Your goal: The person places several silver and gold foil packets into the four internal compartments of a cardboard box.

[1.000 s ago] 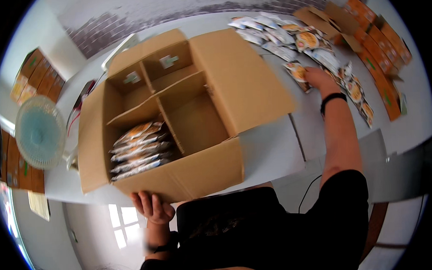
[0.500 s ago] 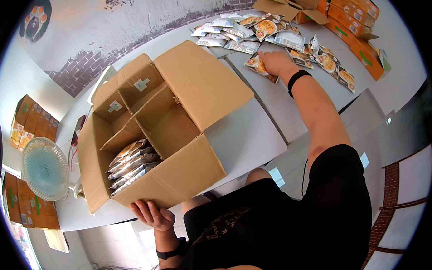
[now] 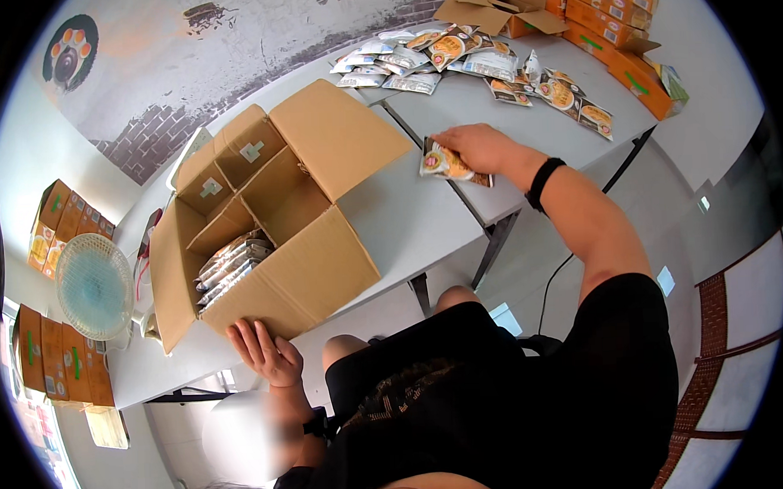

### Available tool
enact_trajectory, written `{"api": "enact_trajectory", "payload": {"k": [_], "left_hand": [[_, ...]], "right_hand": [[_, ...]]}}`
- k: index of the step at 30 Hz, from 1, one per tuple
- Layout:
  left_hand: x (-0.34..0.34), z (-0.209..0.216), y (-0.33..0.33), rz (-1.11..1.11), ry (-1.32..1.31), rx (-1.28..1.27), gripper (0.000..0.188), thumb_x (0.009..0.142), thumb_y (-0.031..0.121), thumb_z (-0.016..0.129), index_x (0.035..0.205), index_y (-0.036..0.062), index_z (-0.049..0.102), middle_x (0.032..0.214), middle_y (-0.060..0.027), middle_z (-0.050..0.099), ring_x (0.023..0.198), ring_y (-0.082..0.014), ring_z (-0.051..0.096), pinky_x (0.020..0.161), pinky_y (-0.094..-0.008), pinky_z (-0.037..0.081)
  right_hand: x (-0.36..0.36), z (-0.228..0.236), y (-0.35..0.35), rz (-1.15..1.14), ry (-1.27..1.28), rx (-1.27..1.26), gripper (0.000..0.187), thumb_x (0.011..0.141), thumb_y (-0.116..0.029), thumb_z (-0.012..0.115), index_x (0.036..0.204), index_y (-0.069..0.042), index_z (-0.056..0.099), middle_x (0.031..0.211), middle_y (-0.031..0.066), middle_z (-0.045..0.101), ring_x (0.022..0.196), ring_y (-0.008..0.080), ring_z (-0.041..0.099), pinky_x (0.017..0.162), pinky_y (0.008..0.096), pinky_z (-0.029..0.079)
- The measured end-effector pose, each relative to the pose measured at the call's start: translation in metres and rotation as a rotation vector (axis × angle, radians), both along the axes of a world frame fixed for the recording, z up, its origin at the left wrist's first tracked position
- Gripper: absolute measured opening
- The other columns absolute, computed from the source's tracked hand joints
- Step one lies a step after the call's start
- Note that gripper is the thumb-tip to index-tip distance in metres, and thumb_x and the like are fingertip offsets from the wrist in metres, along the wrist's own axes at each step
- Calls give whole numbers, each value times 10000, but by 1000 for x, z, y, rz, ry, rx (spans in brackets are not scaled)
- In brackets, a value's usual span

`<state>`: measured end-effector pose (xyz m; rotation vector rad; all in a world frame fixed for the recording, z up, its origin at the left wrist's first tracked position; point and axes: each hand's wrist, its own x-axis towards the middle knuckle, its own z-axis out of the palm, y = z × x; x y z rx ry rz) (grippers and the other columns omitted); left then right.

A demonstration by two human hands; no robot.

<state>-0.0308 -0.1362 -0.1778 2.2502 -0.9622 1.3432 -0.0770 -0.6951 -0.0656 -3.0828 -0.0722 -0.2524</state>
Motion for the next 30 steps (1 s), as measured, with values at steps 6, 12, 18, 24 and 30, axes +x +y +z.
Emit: {"api": "enact_trajectory", "payload": {"k": [6, 12, 18, 24, 30], "left_hand": [[-4, 6, 0, -11, 39, -18, 509, 936, 52, 487, 1437, -14, 548, 1573, -268, 453, 1491, -534, 331, 1216, -622, 295], [-10, 15, -3, -20, 75, -38, 504, 933, 81, 553, 1432, 12, 565, 1574, -240, 466, 1494, -513, 343, 1213, -610, 303], [-31, 38, -7, 109, 120, 53, 549, 918, 70, 580, 1465, 44, 545, 1600, -191, 459, 1533, -413, 336, 1249, -612, 186], [-56, 74, -23, 85, 185, 100, 526, 890, 97, 631, 1414, 63, 601, 1586, -168, 484, 1522, -375, 376, 1261, -597, 149], [-67, 103, -72, -162, 268, 158, 466, 869, 116, 678, 1332, 70, 661, 1533, -158, 538, 1484, -362, 438, 1256, -563, 215]], "right_hand": [[-28, -11, 47, 188, -93, -60, 525, 934, -98, 564, 1455, -149, 584, 1427, 104, 622, 1344, 292, 569, 1088, 451, 454], [-25, -11, 87, 259, -125, -55, 387, 954, -151, 570, 1331, -144, 659, 1387, 78, 631, 1345, 259, 560, 1127, 467, 404], [-21, -12, 124, 210, -260, 109, 340, 1021, -304, 592, 1272, -92, 679, 1429, 116, 611, 1340, 295, 556, 1156, 515, 386], [-42, 3, 172, 276, -143, 198, 592, 1013, -444, 570, 1415, -9, 565, 1537, 216, 489, 1453, 361, 433, 1179, 581, 337], [-50, -14, 187, 258, -120, -22, 778, 960, -549, 599, 1522, -26, 473, 1616, 197, 409, 1518, 371, 353, 1205, 606, 290]]}}
